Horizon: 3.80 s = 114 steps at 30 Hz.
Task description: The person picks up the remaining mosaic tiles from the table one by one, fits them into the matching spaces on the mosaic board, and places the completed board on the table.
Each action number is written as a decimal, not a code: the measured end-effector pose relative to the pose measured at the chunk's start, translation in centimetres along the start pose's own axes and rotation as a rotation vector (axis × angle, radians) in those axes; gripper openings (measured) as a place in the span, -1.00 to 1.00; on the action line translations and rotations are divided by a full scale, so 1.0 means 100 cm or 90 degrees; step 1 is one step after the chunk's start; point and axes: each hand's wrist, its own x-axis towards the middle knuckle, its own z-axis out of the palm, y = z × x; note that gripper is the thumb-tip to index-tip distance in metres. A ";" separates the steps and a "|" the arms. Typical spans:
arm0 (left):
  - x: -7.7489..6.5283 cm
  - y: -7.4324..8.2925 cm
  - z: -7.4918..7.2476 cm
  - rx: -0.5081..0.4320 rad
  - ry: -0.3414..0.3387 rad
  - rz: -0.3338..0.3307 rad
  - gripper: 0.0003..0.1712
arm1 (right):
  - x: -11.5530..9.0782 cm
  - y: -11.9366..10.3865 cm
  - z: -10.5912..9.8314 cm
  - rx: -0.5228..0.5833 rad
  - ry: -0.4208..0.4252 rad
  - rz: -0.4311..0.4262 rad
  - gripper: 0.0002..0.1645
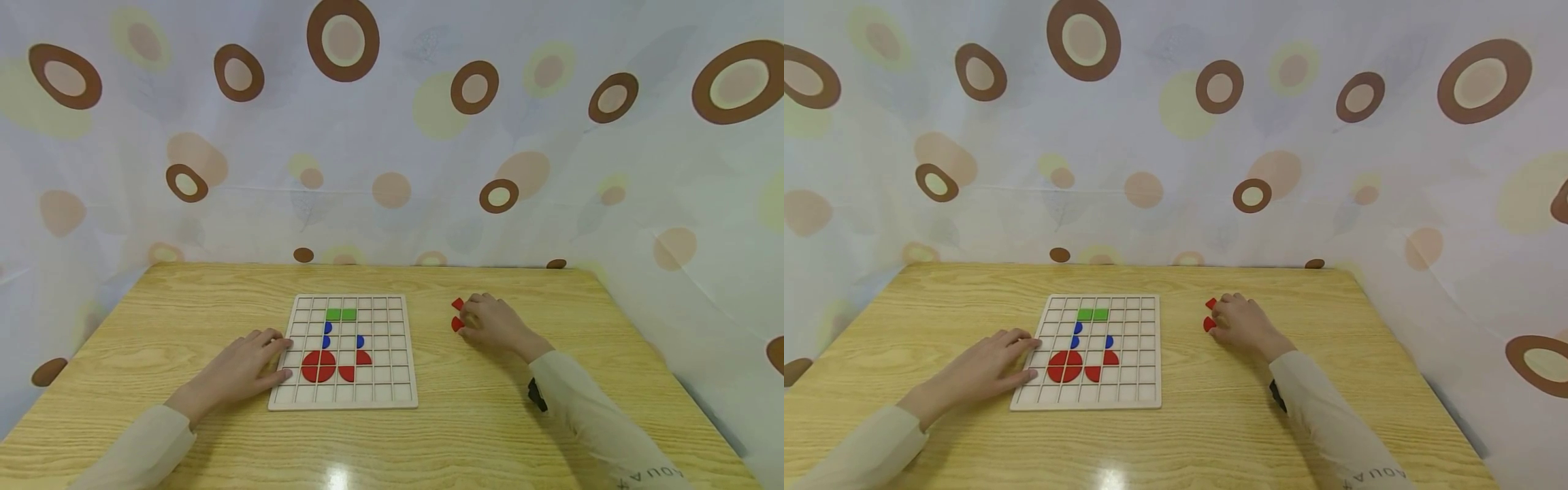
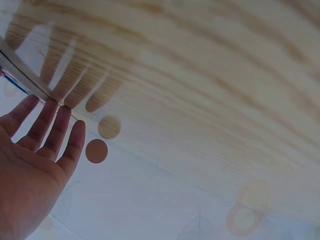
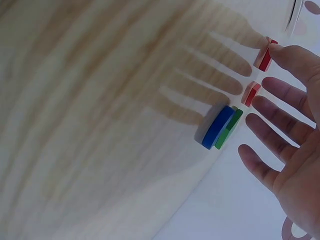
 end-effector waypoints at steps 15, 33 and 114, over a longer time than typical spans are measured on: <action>0.000 0.003 -0.001 0.004 0.001 0.002 -0.44 | 0.007 0.003 -0.002 0.022 -0.053 -0.057 -0.74; 0.000 0.001 -0.001 0.003 0.002 0.006 -0.43 | 0.008 0.004 -0.001 0.014 -0.061 -0.056 -0.87; 0.001 0.001 -0.002 -0.006 -0.025 -0.012 -0.40 | 0.055 -0.105 0.005 -0.070 -0.015 -0.305 -0.75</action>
